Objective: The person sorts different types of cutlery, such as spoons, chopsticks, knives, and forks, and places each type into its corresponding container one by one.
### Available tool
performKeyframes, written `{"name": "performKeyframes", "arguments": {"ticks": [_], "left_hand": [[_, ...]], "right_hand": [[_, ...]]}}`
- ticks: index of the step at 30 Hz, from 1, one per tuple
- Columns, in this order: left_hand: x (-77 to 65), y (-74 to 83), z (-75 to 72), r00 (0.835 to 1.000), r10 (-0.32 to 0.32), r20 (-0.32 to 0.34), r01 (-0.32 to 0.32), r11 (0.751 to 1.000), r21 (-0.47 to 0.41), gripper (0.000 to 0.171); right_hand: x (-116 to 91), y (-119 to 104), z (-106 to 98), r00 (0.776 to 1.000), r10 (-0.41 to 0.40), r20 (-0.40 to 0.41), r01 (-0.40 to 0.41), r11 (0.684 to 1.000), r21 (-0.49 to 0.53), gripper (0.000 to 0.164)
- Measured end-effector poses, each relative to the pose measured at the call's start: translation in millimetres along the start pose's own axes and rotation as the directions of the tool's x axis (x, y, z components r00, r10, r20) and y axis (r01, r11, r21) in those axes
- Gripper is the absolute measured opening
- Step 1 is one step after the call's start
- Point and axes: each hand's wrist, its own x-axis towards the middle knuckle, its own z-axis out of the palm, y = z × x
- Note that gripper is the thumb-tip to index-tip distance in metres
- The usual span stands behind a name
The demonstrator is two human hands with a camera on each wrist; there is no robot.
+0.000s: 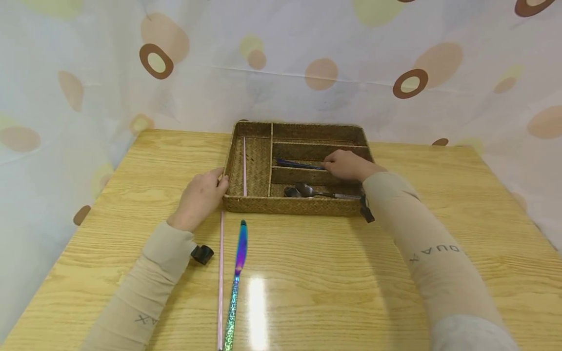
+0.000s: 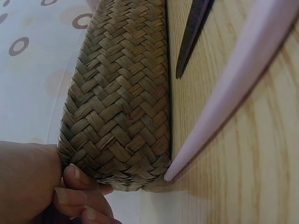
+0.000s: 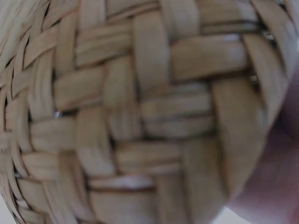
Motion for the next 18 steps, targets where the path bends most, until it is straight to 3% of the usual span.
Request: {"name": "performKeyframes", "arguments": {"ticks": [18], "left_hand": [[-0.3,-1.2,1.7,1.000,0.019,-0.022,-0.019,1.000,0.019,0.040]], "right_hand": [[-5.0,-6.9,3.8,0.999,0.040,-0.035,-0.040,0.999,0.012,0.046]]}}
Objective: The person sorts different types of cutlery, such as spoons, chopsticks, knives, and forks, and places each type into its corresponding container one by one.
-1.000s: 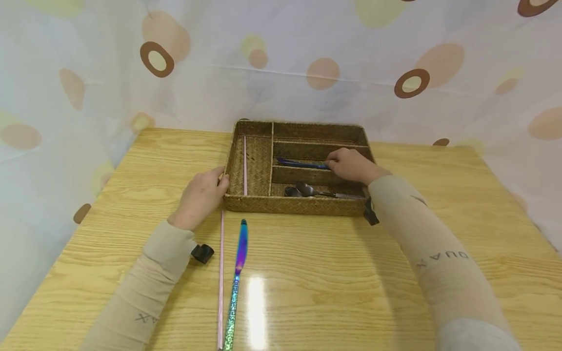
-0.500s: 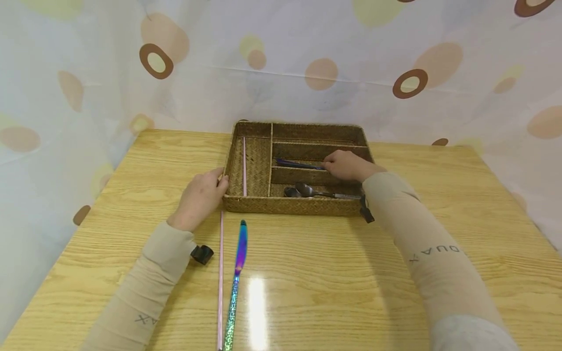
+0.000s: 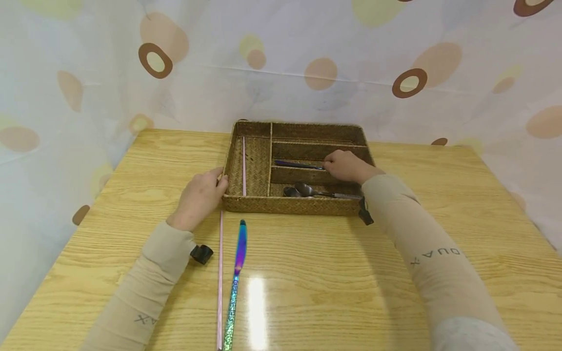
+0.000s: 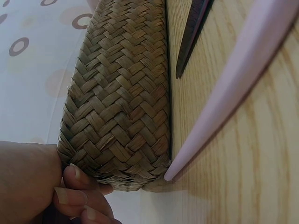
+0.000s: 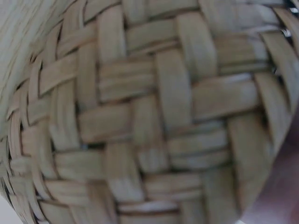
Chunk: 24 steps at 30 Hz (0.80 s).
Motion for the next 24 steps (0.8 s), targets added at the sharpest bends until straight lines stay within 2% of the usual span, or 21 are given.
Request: {"name": "performKeyframes", "arguments": {"ticks": [8,18,24], "left_hand": [[1.3,-0.3,-0.1,1.000,-0.014,0.009,0.014,1.000,-0.015,0.041],[0.6,-0.1,-0.4,1.000,-0.001,0.010,0.001,1.000,-0.023,0.037],[0.1,0.2,-1.2,1.000,-0.003,0.016,0.003,1.000,-0.024,0.032]], "right_hand": [[0.1,0.5,1.7,1.000,0.008,-0.027,-0.008,1.000,-0.005,0.045],[-2.3,0.7,2.1,0.997,-0.009,-0.071,0.009,1.000,0.003,0.042],[-6.3,-2.0,0.6,0.985,-0.039,-0.166,0.039,0.999,-0.001,0.034]]}}
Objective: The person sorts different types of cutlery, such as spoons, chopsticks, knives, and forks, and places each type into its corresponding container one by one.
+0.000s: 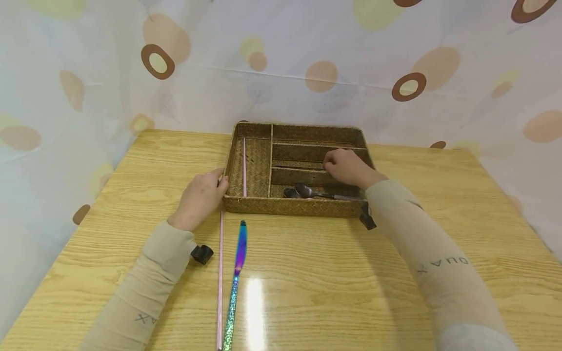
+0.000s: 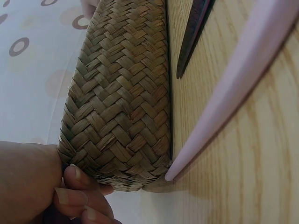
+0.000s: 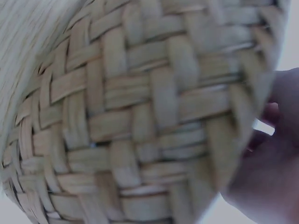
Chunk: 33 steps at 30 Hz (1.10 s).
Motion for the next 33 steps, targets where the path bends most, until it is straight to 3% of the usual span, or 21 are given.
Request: {"name": "performKeyframes", "arguments": {"ticks": [7,12,17,22,26,29,33], "left_hand": [[-0.5,0.2,-0.7,1.000,0.007,0.001,-0.007,1.000,0.011,0.038],[-0.9,-0.2,-0.9,1.000,0.019,-0.004,-0.019,1.000,0.010,0.036],[-1.0,-0.2,-0.8,1.000,0.012,0.001,-0.012,1.000,0.008,0.031],[-1.1,-0.4,-0.5,1.000,0.008,0.009,-0.008,1.000,0.006,0.030],[-0.9,-0.5,-0.5,1.000,0.006,0.015,-0.006,1.000,-0.002,0.036],[-1.0,-0.4,-0.8,1.000,0.002,0.023,-0.002,1.000,-0.003,0.041],[-1.6,-0.1,-1.5,1.000,0.004,0.029,-0.004,1.000,-0.004,0.041]], "right_hand": [[-17.0,-18.2,-3.6,0.988,-0.049,-0.150,0.053,0.998,0.024,0.030],[-40.7,-41.0,5.9,0.956,-0.104,-0.274,0.126,0.990,0.065,0.024],[-64.2,-61.5,21.9,0.929,-0.172,-0.328,0.216,0.971,0.103,0.021],[-83.2,-82.1,44.9,0.913,-0.256,-0.317,0.308,0.943,0.124,0.016],[-94.2,-98.8,66.3,0.871,-0.399,-0.287,0.440,0.893,0.094,0.015],[-104.2,-114.3,79.7,0.855,-0.468,-0.223,0.498,0.862,0.098,0.015],[-118.8,-136.3,94.4,0.862,-0.501,-0.071,0.506,0.852,0.135,0.017]]}}
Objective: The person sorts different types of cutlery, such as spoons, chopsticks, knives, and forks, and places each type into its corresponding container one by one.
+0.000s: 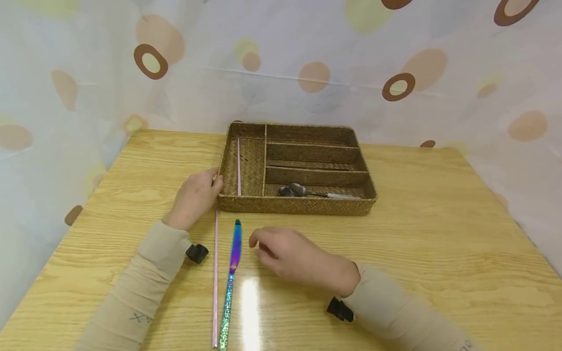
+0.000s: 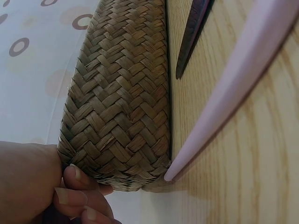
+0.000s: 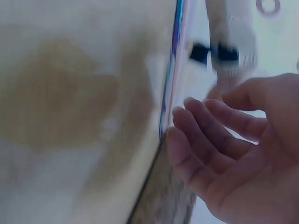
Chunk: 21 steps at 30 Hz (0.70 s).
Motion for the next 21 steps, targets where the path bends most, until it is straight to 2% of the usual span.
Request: {"name": "performKeyframes", "arguments": {"ticks": [4,7,14,21], "left_hand": [[-0.1,0.5,-0.5,1.000,0.002,0.001,-0.002,1.000,-0.001,0.039],[0.6,0.6,-0.9,1.000,-0.002,0.003,0.002,1.000,-0.006,0.040],[1.5,0.4,-1.2,1.000,-0.016,0.016,0.016,1.000,-0.019,0.045],[1.2,0.5,0.2,1.000,0.004,0.002,-0.004,1.000,-0.013,0.043]], "right_hand": [[-3.4,-18.2,17.0,0.987,-0.041,0.153,0.041,0.999,0.001,0.021],[-5.4,-26.4,26.0,0.973,-0.085,0.214,0.091,0.996,-0.019,0.025],[-5.2,-32.7,33.8,0.956,-0.179,0.231,0.193,0.980,-0.040,0.024],[-3.7,-33.0,35.5,0.952,-0.161,0.262,0.178,0.983,-0.043,0.019]]}}
